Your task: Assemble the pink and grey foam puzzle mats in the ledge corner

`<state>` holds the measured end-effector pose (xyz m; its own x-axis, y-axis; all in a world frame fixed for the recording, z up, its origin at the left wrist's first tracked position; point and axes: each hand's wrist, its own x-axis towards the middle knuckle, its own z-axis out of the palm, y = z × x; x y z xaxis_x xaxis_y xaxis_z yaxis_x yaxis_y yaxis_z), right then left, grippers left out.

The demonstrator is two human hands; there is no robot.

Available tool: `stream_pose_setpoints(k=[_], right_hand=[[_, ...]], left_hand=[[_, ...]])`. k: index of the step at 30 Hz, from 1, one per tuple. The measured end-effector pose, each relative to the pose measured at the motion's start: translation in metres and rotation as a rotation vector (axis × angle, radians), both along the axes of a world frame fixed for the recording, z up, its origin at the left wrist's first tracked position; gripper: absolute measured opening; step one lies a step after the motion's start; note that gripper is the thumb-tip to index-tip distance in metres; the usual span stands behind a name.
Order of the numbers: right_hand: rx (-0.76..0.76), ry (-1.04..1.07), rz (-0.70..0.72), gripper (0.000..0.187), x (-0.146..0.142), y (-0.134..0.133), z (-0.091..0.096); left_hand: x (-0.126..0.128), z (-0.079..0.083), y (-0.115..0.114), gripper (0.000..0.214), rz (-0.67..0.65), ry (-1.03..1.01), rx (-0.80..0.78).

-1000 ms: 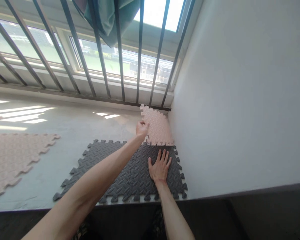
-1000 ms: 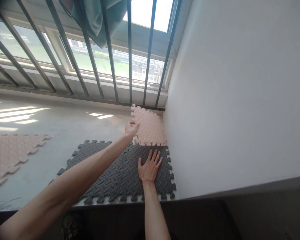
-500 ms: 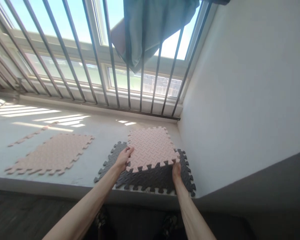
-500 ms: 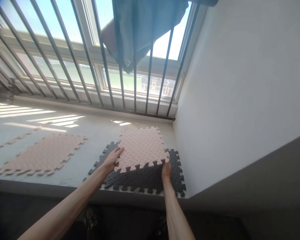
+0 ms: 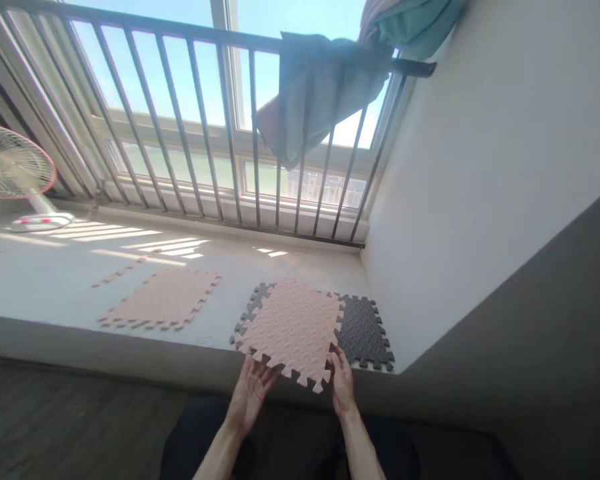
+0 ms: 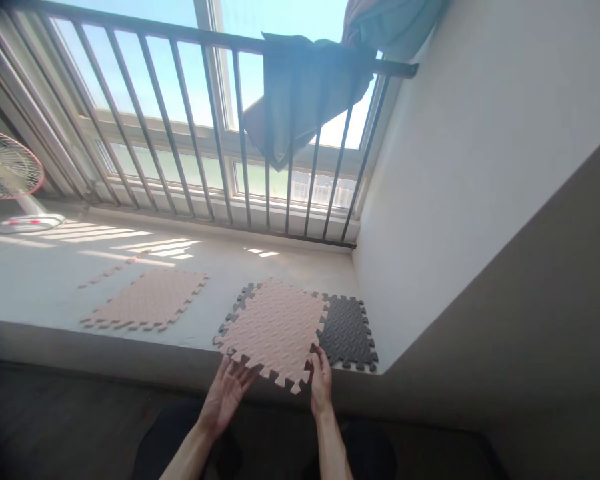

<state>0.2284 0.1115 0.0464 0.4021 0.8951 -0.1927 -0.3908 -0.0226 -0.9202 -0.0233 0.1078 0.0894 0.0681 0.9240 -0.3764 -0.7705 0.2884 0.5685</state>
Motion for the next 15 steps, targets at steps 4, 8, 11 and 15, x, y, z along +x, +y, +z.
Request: stream_pose_setpoints(k=[4, 8, 11, 15], right_hand=[[-0.015, -0.078, 0.11, 0.082, -0.031, -0.003, 0.002], [0.015, -0.563, 0.22, 0.067, -0.015, 0.002, 0.006], [0.067, -1.03, 0.168, 0.062, 0.023, 0.004, -0.012], [0.159, -1.417, 0.194, 0.062, 0.059, 0.0, -0.046]], left_hand=[[0.021, -0.023, -0.014, 0.063, 0.216, 0.244, -0.077], [-0.033, -0.014, 0.03, 0.068, 0.394, 0.348, 0.022], [-0.113, 0.011, 0.081, 0.058, 0.53, 0.461, 0.065], [-0.219, 0.042, 0.141, 0.045, 0.664, 0.76, -0.057]])
